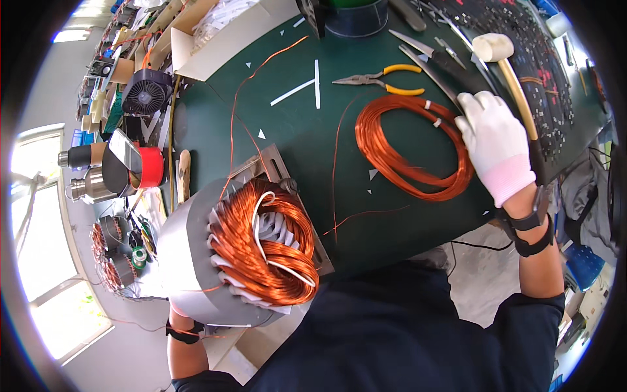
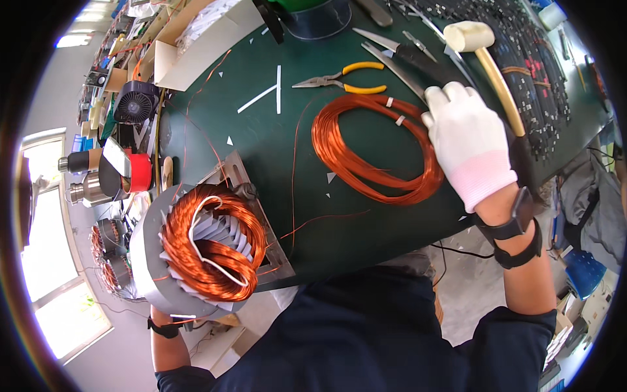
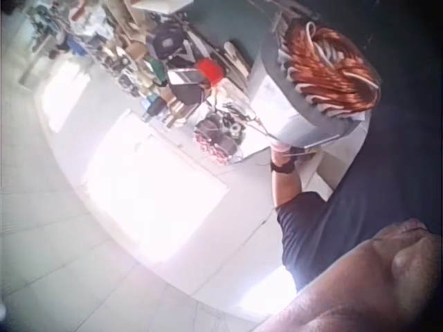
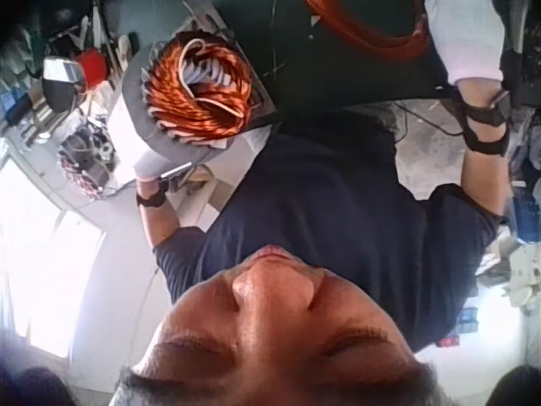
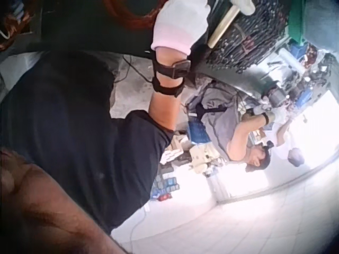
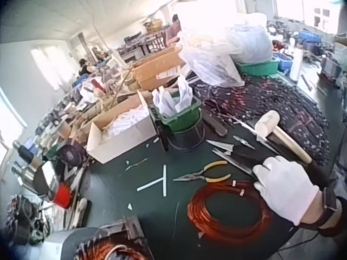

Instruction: The worker winds copper coils into a motor stator and uses a mallet to shape and seat the windings.

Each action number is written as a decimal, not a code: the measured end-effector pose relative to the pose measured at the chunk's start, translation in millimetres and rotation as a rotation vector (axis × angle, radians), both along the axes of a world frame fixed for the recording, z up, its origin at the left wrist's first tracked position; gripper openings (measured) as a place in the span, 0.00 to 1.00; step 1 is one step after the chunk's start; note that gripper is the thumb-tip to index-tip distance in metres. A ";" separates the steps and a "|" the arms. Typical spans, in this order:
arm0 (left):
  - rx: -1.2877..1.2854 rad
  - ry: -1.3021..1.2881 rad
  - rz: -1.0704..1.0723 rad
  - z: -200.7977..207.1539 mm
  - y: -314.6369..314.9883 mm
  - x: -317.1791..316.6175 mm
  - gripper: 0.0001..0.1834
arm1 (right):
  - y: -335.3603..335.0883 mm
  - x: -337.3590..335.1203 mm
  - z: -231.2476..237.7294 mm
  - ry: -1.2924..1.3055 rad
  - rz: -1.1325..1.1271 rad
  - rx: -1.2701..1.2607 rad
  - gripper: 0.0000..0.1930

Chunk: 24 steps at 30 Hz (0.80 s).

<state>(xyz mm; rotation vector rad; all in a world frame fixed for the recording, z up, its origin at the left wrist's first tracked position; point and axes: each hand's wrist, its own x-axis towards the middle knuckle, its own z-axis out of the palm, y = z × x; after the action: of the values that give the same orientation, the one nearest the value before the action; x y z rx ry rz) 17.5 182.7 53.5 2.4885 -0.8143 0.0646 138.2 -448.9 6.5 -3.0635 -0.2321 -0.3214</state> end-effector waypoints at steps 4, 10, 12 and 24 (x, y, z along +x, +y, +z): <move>0.028 0.045 0.025 19.9 42.5 -1.2 0.23 | -2.8 5.4 -6.2 -0.004 -0.028 0.053 0.08; 0.030 0.074 0.056 32.0 71.2 -14.2 0.23 | 3.4 -3.4 14.9 -0.090 -0.223 0.578 0.09; 0.043 0.074 0.070 34.8 68.9 -16.7 0.23 | 36.0 -16.6 38.8 -0.043 -0.267 0.864 0.12; 0.013 0.123 0.085 39.2 116.5 -11.0 0.23 | 186.8 18.1 29.2 0.440 0.406 1.144 0.15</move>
<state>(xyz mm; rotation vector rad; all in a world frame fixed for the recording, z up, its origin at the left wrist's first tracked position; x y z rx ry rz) 6.5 299.2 92.8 2.5105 -0.6598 -0.0634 156.3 -262.1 35.7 -1.8317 -0.4360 0.1984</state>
